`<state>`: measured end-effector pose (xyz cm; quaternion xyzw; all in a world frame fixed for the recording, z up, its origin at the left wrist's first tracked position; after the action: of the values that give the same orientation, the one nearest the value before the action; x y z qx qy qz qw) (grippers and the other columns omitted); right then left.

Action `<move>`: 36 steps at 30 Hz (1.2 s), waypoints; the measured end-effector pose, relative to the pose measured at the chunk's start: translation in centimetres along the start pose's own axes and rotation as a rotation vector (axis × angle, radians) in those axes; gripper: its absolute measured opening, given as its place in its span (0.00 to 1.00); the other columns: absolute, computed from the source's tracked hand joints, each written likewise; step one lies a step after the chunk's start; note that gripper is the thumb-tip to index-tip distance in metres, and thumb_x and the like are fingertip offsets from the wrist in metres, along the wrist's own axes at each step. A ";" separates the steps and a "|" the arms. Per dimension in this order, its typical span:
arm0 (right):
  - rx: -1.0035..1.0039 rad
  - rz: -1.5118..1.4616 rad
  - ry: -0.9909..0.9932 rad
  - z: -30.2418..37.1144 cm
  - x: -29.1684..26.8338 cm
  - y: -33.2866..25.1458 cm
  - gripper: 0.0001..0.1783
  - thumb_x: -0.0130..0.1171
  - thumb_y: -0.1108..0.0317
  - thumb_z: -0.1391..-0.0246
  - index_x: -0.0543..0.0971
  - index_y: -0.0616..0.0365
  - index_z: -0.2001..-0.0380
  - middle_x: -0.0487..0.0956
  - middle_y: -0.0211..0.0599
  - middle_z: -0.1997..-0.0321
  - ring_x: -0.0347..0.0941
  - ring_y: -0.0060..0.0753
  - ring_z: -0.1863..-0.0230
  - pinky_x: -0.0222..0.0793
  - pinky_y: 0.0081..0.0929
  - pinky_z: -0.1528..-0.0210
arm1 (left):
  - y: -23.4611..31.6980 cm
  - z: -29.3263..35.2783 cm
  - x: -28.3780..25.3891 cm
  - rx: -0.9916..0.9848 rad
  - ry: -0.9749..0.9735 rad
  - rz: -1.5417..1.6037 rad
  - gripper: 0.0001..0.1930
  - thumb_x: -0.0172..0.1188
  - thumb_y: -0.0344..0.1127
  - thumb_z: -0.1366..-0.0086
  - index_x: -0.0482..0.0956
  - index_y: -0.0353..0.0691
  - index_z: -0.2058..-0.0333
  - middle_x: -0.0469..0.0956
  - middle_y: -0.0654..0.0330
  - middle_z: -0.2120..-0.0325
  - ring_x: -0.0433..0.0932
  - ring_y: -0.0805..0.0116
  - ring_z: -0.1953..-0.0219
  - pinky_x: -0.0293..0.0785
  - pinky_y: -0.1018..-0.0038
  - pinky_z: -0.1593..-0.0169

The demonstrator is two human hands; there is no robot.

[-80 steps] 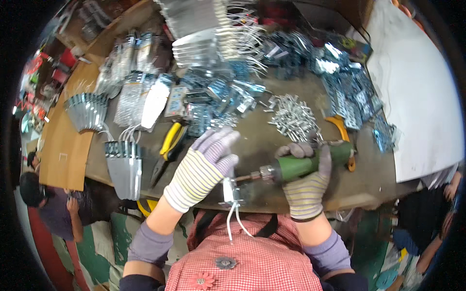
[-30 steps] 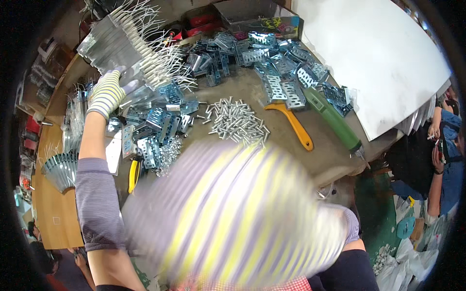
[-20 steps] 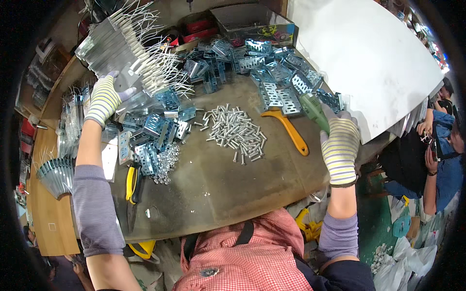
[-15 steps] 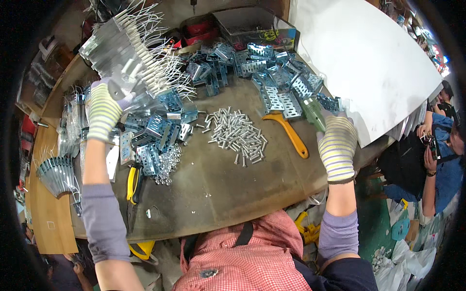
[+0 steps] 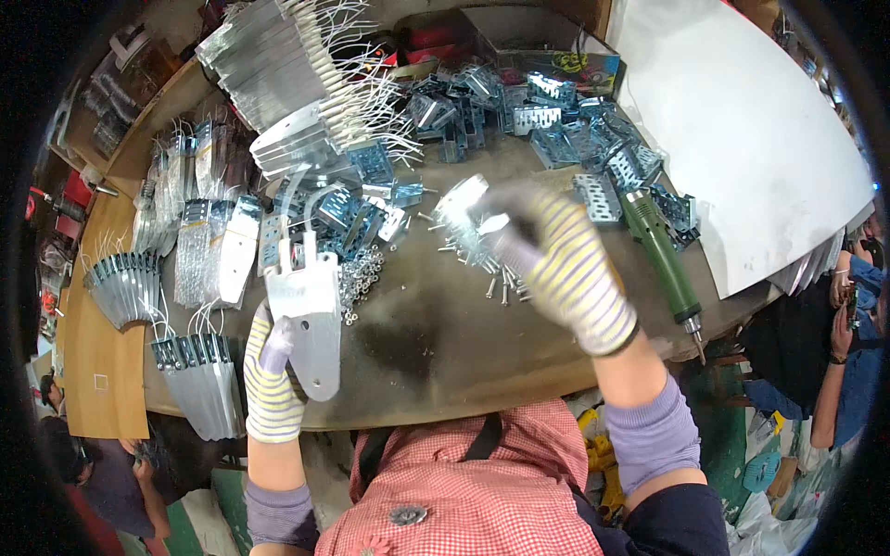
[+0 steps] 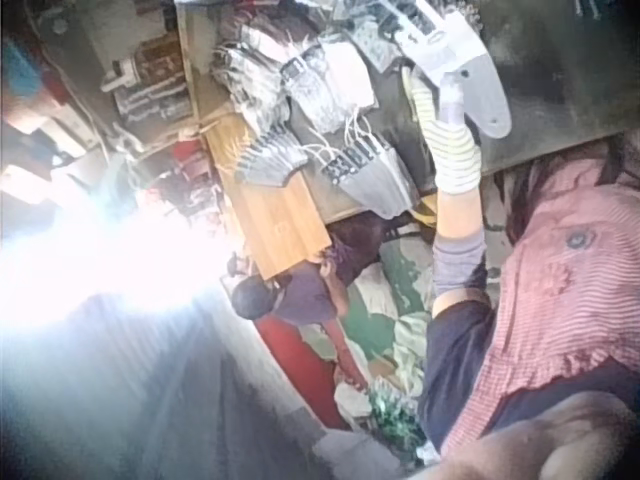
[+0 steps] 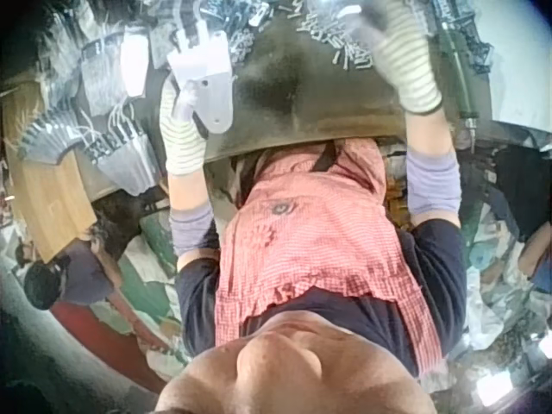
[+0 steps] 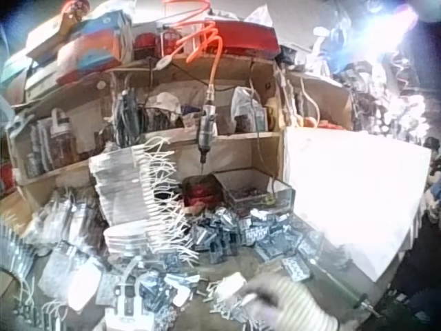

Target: The person assembles metal components by aligning brackets and heating plates by hand, inserting screws, and tightening them using an electric screwdriver and pliers. The person then stacks the finished assemblies on the workbench.

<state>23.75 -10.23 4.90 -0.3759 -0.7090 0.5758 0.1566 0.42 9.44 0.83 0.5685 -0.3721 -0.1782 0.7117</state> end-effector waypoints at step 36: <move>0.003 -0.472 -0.147 5.9 6.0 -1.3 0.26 0.68 0.73 0.51 0.75 0.61 0.47 0.77 0.37 0.47 0.74 0.30 0.47 0.69 0.31 0.42 | -4.8 2.7 5.9 -0.093 -0.570 -0.329 0.26 0.61 0.34 0.40 0.70 0.36 0.43 0.78 0.60 0.52 0.75 0.72 0.50 0.70 0.73 0.45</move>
<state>15.46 -10.17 3.11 -0.1566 -0.7857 0.5502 0.2352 3.13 2.19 -1.57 0.5152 -0.4509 -0.4596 0.5657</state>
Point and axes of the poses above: each hand's wrist, its own z-axis away from the middle knuckle, its own x-axis out of the palm, y = z × x, the point moved 5 cm from there along -z, towards the middle knuckle
